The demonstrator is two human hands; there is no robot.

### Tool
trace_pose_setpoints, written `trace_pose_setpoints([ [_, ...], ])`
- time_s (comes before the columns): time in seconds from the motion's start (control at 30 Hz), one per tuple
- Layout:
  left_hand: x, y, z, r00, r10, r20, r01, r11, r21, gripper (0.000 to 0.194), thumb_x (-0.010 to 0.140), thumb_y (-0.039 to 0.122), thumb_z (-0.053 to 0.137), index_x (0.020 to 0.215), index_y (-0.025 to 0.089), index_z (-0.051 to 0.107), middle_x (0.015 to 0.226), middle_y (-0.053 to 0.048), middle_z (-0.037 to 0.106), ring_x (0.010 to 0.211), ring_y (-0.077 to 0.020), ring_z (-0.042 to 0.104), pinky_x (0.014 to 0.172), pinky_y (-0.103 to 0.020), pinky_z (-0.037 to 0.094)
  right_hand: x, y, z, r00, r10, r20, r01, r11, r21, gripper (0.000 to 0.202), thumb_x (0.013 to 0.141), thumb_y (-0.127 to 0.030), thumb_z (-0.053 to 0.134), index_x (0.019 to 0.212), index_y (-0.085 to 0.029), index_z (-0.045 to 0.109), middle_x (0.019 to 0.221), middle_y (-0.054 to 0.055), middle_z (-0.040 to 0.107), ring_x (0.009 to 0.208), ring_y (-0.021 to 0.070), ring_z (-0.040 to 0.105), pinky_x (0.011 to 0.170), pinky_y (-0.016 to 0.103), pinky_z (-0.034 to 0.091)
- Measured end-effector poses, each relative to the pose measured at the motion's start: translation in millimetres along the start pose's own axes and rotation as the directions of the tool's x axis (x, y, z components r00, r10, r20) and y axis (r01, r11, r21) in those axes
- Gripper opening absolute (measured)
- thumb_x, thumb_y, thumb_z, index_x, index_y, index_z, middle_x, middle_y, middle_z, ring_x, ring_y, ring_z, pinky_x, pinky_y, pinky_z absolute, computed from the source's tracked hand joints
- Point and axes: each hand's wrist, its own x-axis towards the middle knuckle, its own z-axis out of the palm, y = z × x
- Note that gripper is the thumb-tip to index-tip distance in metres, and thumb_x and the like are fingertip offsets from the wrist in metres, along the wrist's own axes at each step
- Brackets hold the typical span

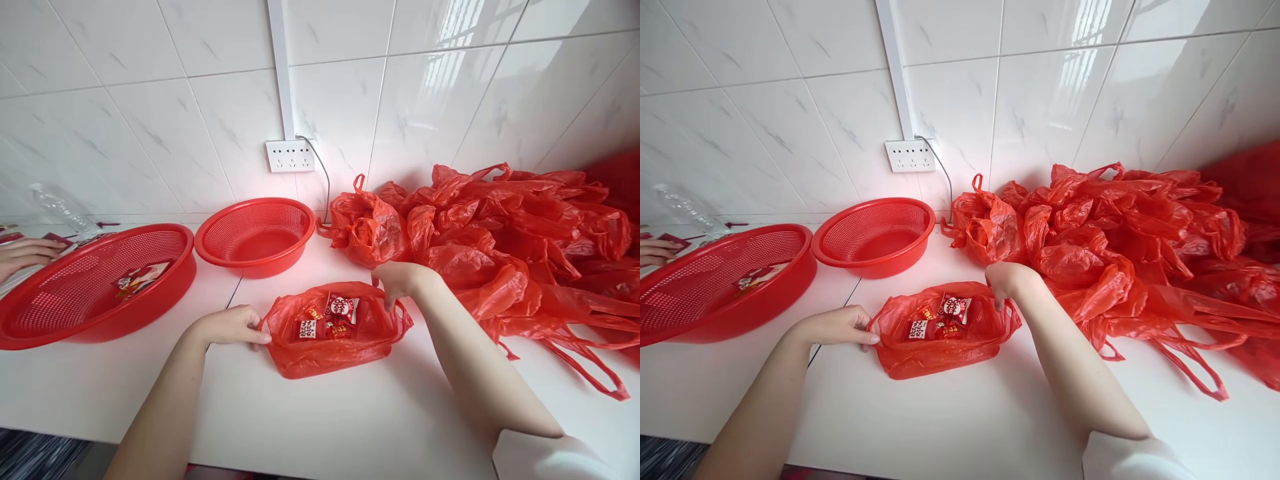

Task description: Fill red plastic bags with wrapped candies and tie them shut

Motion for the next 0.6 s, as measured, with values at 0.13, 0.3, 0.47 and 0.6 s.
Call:
trace_pose_setpoints([
  [0.13,-12.5,12.0,-3.8,0.999,0.03,0.02,-0.03,1.0,-0.008,0.032,0.073,0.051,0.064,0.08,0.02,0.072,0.081,-0.005,0.071,0.088,-0.0258,0.066,0.083,-0.036,0.05,4.4,2.5,1.2,0.999,-0.032,-0.042,0.033,0.998,0.045,0.041,0.068,-0.012,0.064,0.109,-0.016,0.063,0.095,0.01,0.068,0.08,0.024,0.065,0.059,0.028,0.046],
  [0.3,-23.8,16.3,-11.3,0.895,0.164,-0.414,-0.249,0.955,-0.16,0.031,0.079,0.042,0.064,0.104,0.023,0.069,0.115,-0.008,0.067,0.113,-0.0271,0.057,0.098,-0.041,0.043,-26.5,11.2,-16.5,0.934,-0.103,-0.341,0.221,0.918,0.33,0.048,0.082,-0.028,0.057,0.129,-0.026,0.047,0.096,0.007,0.064,0.071,0.0179,0.061,0.059,0.028,0.048],
  [0.47,-31.8,12.6,-20.7,0.615,0.374,-0.694,-0.715,0.635,-0.292,0.018,0.081,0.032,0.063,0.094,0.025,0.073,0.126,-0.007,0.061,0.12,-0.0278,0.053,0.089,-0.038,0.05,-57.7,15.7,-30.9,0.688,-0.204,-0.697,0.705,0.419,0.573,0.057,0.076,-0.029,0.07,0.129,-0.032,0.048,0.104,0.003,0.059,0.093,0.0183,0.059,0.074,0.031,0.054],
  [0.6,-42.2,32.2,-24.5,0.485,0.434,-0.759,-0.859,0.399,-0.321,0.015,0.078,0.034,0.065,0.089,0.029,0.074,0.122,-0.003,0.064,0.128,-0.0271,0.047,0.106,-0.043,0.039,-68.2,13.1,-33.5,0.425,0.033,-0.905,0.888,0.177,0.423,0.048,0.071,-0.023,0.075,0.114,-0.038,0.058,0.11,-0.001,0.058,0.093,0.0145,0.059,0.084,0.031,0.054],
])
